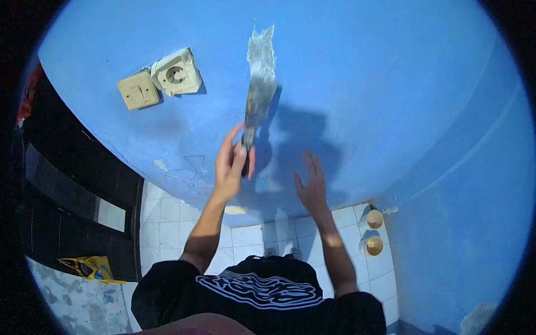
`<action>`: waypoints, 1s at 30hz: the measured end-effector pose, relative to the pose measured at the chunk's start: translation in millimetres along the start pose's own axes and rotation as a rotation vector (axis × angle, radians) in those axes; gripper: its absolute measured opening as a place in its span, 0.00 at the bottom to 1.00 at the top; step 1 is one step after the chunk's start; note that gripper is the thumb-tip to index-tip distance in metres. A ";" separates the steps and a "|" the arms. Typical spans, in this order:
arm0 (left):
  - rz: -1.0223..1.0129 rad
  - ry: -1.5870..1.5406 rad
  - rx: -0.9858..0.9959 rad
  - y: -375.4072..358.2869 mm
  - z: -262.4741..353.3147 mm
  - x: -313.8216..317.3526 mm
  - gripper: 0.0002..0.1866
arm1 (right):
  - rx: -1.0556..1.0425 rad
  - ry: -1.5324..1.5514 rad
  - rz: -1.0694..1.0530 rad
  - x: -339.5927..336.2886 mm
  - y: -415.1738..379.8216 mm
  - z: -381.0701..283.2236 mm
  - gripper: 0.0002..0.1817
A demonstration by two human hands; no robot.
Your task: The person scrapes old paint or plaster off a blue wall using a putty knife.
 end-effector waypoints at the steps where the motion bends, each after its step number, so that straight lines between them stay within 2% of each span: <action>1: 0.029 0.008 -0.001 13.8 10.1 0.5 0.28 | -0.118 0.075 0.021 -13.4 33.1 -26.5 0.30; 3: 0.060 0.018 0.000 33.3 20.2 2.2 0.27 | -0.338 -0.024 0.147 -33.7 81.4 -57.4 0.30; 5: 0.098 -0.042 0.088 42.3 27.0 4.1 0.27 | -0.474 -0.142 0.238 -53.1 114.5 -75.1 0.31; 8: 0.135 -0.099 0.046 39.3 36.9 7.6 0.27 | -0.569 -0.175 0.300 -69.1 148.1 -88.8 0.33; 9: 0.144 -0.099 0.041 36.8 36.8 6.1 0.27 | -0.570 -0.169 0.291 -71.4 153.2 -92.6 0.33; 11: 0.095 -0.061 0.013 34.9 35.9 2.5 0.26 | -0.595 -0.385 0.230 -70.9 162.2 -99.4 0.31; 12: 0.099 -0.057 0.009 35.9 35.1 -0.4 0.26 | -0.596 -0.379 0.227 -71.6 168.1 -97.9 0.31; 14: 0.128 0.039 -0.015 36.6 32.6 -5.9 0.25 | -0.656 -0.575 0.252 -69.4 176.4 -95.3 0.29; 21: 0.256 -0.007 -0.005 57.0 43.7 12.0 0.23 | -0.700 -0.543 0.393 -65.8 199.5 -107.6 0.25; 27: 0.391 0.250 -0.013 61.5 51.3 23.4 0.21 | -0.748 -0.460 0.512 -58.8 210.9 -104.7 0.22; 30: 0.419 0.164 0.047 70.4 52.3 35.0 0.22 | -0.762 -0.420 0.564 -67.7 220.2 -106.6 0.20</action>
Point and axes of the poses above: each hand's wrist, its own y-axis towards the middle knuckle, its own x-axis out of the palm, z = x × y, the point moved 3 cm from there along y, towards the middle knuckle, and after that the axes turned 10 degrees about -z, right-handed, at the moved point
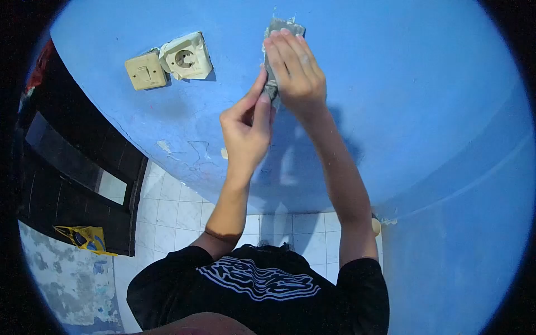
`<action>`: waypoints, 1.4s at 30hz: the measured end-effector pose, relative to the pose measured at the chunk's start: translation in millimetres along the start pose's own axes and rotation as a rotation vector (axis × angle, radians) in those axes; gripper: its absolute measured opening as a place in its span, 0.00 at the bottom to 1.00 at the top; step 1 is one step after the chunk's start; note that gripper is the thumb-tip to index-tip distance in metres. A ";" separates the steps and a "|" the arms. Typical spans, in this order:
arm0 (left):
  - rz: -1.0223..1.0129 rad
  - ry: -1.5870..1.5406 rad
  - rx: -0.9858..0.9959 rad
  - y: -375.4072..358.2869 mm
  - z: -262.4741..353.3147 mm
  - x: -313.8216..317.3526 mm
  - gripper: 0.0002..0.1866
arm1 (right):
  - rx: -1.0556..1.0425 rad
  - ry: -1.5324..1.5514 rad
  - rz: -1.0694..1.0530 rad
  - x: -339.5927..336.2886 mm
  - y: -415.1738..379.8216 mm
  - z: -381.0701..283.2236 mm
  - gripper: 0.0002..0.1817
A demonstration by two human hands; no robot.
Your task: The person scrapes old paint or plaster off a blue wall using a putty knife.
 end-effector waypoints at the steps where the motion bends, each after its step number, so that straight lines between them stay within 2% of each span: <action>1: 0.012 -0.030 0.016 -0.5 2.6 0.9 0.22 | 0.005 0.049 0.024 -1.5 -2.4 -1.5 0.20; 4: -0.026 0.095 -0.160 -23.7 5.0 -5.7 0.23 | 0.006 0.089 0.039 0.8 -16.2 -9.1 0.19; 5: -0.023 0.097 -0.158 -20.2 3.7 -2.0 0.23 | 0.004 0.073 0.035 3.1 -17.9 -10.1 0.19; 6: 0.002 0.094 -0.071 -13.6 5.9 3.3 0.23 | 0.003 0.073 0.041 6.5 -14.6 -4.6 0.19; 8: 0.025 0.088 0.000 -11.0 10.7 5.9 0.23 | -0.004 0.120 0.151 3.2 -4.6 3.5 0.20; 14: -0.006 0.074 -0.111 -18.7 6.2 1.6 0.22 | -0.022 0.088 0.080 2.9 -15.0 -2.0 0.20; 16: 0.027 0.126 0.016 -9.5 12.0 10.0 0.22 | -0.019 0.103 0.125 5.5 -7.3 7.6 0.20; 18: 0.034 0.087 0.013 -10.4 5.9 10.0 0.22 | -0.021 0.114 0.177 3.7 -6.4 9.6 0.20; 20: 0.051 0.047 0.005 -16.0 5.9 8.9 0.22 | -0.044 0.064 0.094 3.8 -16.5 2.6 0.19; 22: 0.024 0.079 -0.154 -23.0 6.3 4.2 0.22 | -0.037 0.075 0.118 6.5 -16.4 1.3 0.18; 23: 0.025 0.076 -0.153 -19.6 4.3 7.2 0.22 | -0.030 0.087 0.137 6.0 -15.4 1.6 0.18; 25: 0.065 0.094 0.086 -7.2 3.7 12.9 0.21 | -0.030 0.066 0.143 3.4 -7.1 8.7 0.18; 29: 0.046 0.004 -0.025 -23.0 -1.2 6.7 0.21 | -0.028 0.058 0.105 4.7 -16.0 0.1 0.20; 32: 0.096 0.065 -0.085 -41.9 2.6 3.1 0.21 | -0.029 0.087 0.125 7.8 -18.5 -3.6 0.21; 34: 0.083 0.166 0.049 -42.4 11.4 0.5 0.22 | -0.033 0.065 0.110 5.9 -17.1 -6.1 0.21; 39: 0.192 0.158 0.148 -39.6 -8.3 0.9 0.19 | -0.090 -0.024 0.062 2.3 -9.6 -8.0 0.20; 42: 0.238 0.237 0.253 -28.3 9.0 7.7 0.18 | -0.061 -0.059 0.076 -2.9 3.1 -0.8 0.19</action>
Point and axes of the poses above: each hand's wrist, its own y-axis towards the middle knuckle, its own x-axis out of the palm, z = x × y, the point moved 3 cm from there along y, towards the middle knuckle, and after that the axes turned 10 degrees about -z, right-handed, at the moved point
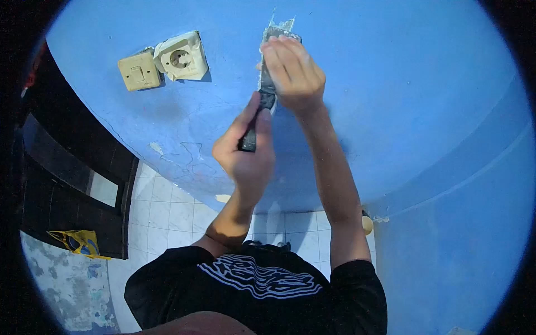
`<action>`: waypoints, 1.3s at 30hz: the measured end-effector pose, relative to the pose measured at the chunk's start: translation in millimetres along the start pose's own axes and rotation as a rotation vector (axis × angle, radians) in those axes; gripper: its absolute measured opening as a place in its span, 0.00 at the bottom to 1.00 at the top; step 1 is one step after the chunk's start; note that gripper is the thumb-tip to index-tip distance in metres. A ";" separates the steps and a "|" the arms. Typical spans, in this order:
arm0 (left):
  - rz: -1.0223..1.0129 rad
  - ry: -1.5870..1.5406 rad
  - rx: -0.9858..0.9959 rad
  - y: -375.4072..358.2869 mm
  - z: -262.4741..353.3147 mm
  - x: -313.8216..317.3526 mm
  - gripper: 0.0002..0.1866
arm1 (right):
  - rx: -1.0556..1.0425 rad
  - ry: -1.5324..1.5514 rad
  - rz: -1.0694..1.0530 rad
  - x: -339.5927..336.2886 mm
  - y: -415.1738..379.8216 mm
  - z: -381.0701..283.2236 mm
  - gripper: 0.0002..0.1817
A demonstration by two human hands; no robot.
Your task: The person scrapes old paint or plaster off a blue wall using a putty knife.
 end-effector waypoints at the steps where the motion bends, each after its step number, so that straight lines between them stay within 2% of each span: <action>1: 0.005 0.065 0.086 5.8 7.7 0.3 0.17 | 0.032 0.010 0.000 -0.8 0.1 -0.3 0.18; 2: 0.004 0.060 0.102 7.7 2.9 -1.5 0.17 | 0.066 0.013 0.009 1.0 2.0 1.0 0.17; 4: -0.027 -0.028 -0.025 -3.6 -12.4 -7.8 0.17 | 0.059 -0.004 0.008 5.3 -8.6 -7.9 0.17; 8: -0.003 0.032 0.053 4.1 -16.2 -12.0 0.16 | 0.094 -0.040 0.108 13.8 -4.7 -5.7 0.15; 10: -0.035 0.004 -0.105 9.4 -11.7 -11.6 0.17 | 0.096 -0.044 0.100 12.8 -3.4 -5.6 0.15; 14: -0.034 -0.088 -0.099 4.8 -22.3 -5.7 0.17 | 0.106 -0.057 0.053 7.2 -3.2 -9.3 0.15; 18: -0.027 -0.096 -0.077 5.7 -30.1 -6.4 0.17 | 0.090 -0.063 0.111 10.1 -5.9 -8.5 0.15; 20: -0.035 -0.081 -0.031 9.0 -28.5 -9.5 0.17 | 0.063 -0.020 0.090 5.8 -3.7 -7.4 0.16; 23: -0.113 -0.143 -0.174 12.3 -30.8 -14.3 0.17 | 0.045 -0.024 0.069 1.0 -0.4 -9.0 0.16; 26: -0.135 -0.177 -0.163 9.4 -31.4 -14.5 0.18 | 0.063 -0.034 -0.001 -5.6 -1.1 -14.2 0.16; 32: -0.058 -0.137 -0.161 7.8 -36.6 -5.0 0.17 | 0.052 -0.026 -0.128 -17.2 12.3 -14.4 0.12; 35: -0.017 -0.154 -0.227 0.4 -36.4 0.7 0.17 | 0.073 0.026 -0.084 -18.9 9.2 -15.6 0.09; 39: 0.079 -0.203 -0.204 -4.4 -33.8 14.0 0.17 | 0.054 0.109 -0.125 -16.9 4.2 -14.2 0.14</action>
Point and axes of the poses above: each hand's wrist, its own y-axis towards the middle knuckle, its own x-axis out of the palm, z = x × y, the point moved 3 cm from there along y, towards the middle knuckle, and after that the axes turned 10 degrees about -z, right-handed, at the moved point
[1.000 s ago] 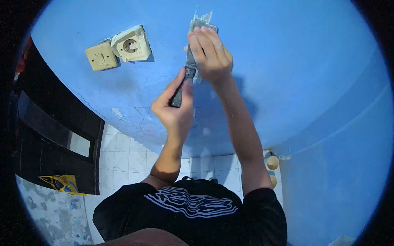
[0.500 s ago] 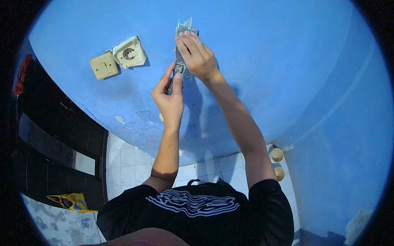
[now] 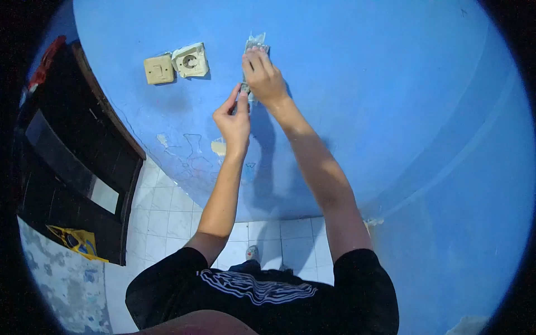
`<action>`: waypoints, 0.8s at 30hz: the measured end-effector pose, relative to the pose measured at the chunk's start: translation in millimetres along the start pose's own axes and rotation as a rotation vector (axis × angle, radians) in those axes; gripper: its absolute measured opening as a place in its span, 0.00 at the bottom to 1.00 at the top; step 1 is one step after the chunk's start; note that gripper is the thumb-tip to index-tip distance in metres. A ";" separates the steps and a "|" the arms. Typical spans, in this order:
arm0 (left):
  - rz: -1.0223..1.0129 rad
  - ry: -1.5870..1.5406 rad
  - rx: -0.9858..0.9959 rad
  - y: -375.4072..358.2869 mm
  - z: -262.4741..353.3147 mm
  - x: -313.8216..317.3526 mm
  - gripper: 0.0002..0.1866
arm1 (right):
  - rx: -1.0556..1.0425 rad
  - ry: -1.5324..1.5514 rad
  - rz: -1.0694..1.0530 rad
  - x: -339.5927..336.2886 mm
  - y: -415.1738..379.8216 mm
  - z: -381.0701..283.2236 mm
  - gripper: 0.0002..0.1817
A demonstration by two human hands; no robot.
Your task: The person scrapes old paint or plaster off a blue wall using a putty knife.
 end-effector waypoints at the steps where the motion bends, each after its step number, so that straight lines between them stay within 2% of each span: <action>1: 0.014 0.008 0.008 2.3 1.6 2.9 0.17 | 0.004 0.041 -0.018 -1.5 4.3 6.4 0.15; 9: 0.009 0.060 -0.025 -3.1 2.9 0.8 0.16 | 0.016 0.109 -0.040 -2.7 0.9 3.3 0.18; 12: 0.026 0.184 0.105 3.1 4.8 2.4 0.17 | 0.047 0.168 0.037 -0.5 3.4 8.5 0.18; 14: -0.009 0.102 0.026 -3.8 0.1 -3.3 0.17 | 0.074 0.178 -0.019 2.0 -6.0 3.2 0.18; 16: -0.033 0.051 -0.012 -3.9 0.9 -6.3 0.17 | 0.061 0.155 0.011 3.1 -6.5 1.6 0.18; 22: 0.015 0.175 0.103 -1.4 1.0 -3.8 0.17 | 0.114 0.097 0.079 5.2 -6.9 -3.1 0.18; 24: -0.017 0.095 -0.035 -6.0 2.9 -6.6 0.17 | 0.151 0.106 0.087 11.9 -13.7 -2.6 0.18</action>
Point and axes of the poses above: each hand's wrist, its own y-axis towards the middle knuckle, its own x-axis out of the palm, z = x × y, the point moved 3 cm from there along y, towards the middle knuckle, and after that the axes turned 10 degrees about -z, right-handed, at the moved point
